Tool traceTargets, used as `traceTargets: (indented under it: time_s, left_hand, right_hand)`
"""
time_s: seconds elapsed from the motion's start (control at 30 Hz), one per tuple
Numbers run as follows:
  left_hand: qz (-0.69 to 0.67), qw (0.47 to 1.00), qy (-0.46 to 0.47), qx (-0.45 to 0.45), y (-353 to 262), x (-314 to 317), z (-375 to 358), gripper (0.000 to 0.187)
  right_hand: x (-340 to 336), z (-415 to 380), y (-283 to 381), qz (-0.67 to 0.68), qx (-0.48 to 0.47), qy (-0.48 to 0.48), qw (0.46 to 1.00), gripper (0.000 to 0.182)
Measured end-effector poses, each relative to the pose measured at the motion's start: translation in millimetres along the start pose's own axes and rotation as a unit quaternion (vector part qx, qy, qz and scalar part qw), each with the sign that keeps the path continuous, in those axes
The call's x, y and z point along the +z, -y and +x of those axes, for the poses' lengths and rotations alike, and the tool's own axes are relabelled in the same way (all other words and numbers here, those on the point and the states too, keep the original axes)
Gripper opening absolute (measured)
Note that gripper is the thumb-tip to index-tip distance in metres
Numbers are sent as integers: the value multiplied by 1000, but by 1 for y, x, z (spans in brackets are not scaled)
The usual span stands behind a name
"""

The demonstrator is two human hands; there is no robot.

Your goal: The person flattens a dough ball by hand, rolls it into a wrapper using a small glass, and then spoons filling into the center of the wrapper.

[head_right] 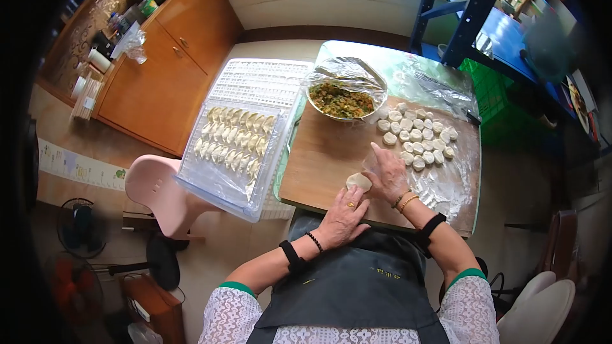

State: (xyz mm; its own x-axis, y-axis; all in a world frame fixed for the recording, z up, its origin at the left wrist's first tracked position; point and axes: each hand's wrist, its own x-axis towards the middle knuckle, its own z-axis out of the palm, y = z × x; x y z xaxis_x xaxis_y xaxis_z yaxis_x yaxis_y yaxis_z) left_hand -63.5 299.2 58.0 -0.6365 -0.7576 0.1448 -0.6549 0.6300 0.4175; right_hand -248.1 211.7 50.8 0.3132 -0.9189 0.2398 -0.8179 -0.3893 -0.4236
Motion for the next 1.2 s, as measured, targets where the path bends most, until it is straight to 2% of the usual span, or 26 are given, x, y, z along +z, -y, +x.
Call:
traceTargets:
  time_s: [0.03,0.13,0.17,0.3,0.4,0.5,0.6,0.7,0.73,0.83,0.9,0.97,1.0,1.03,1.07,1.1,1.13,1.2]
  left_hand:
    - [-1,1000,2,-2,-1,1,-1,60]
    - [-5,1000,20,-7,-1,2,-4,60]
    - [-8,1000,27,-7,-2,2,-4,60]
    - [-2,997,74,-16,-5,-2,-4,62]
    - [12,1000,11,-2,-2,4,-4,63]
    - [-9,999,25,-43,-4,-3,0,63]
    - [2,999,-26,-24,-7,-6,1,64]
    - [25,998,52,-32,-10,4,1,69]
    - [16,999,41,-25,-11,5,2,69]
    - [-10,999,24,-36,-9,3,2,71]
    - [36,999,-17,-35,-9,11,0,70]
    - [-13,997,-63,-47,-8,14,3,60]
    - [-23,993,-102,-51,-6,24,3,60]
    - [-69,992,-72,-73,-6,29,7,60]
    - [-103,989,11,-109,-7,18,16,60]
    - [-39,993,-51,-98,-5,40,14,59]
    - [-8,994,-62,-91,-5,45,13,61]
    - [37,994,0,-102,-6,49,11,64]
  right_hand:
    - [-13,0,11,36,-23,23,999,74]
    - [-18,-7,29,-37,-132,100,985,73]
    - [-5,-14,29,-78,-172,84,978,70]
    - [0,-3,35,-51,-82,56,994,69]
    - [10,15,24,-34,-29,17,999,70]
    - [9,25,8,39,22,25,999,70]
    - [-7,22,19,59,-77,23,995,68]
    - [-5,5,35,1,-151,78,985,70]
    - [1,3,38,-15,-182,86,979,71]
    - [5,22,35,9,-94,54,994,70]
    - [8,33,31,-33,-65,47,996,69]
    - [30,35,5,-17,-118,3,993,73]
    - [22,37,8,-13,-110,55,992,75]
    - [29,36,-2,37,-163,17,986,73]
    - [21,34,5,90,-150,33,984,72]
    - [6,31,14,114,-167,60,977,73]
    - [-5,25,21,101,-168,105,975,73]
    - [7,13,14,57,-187,140,971,74]
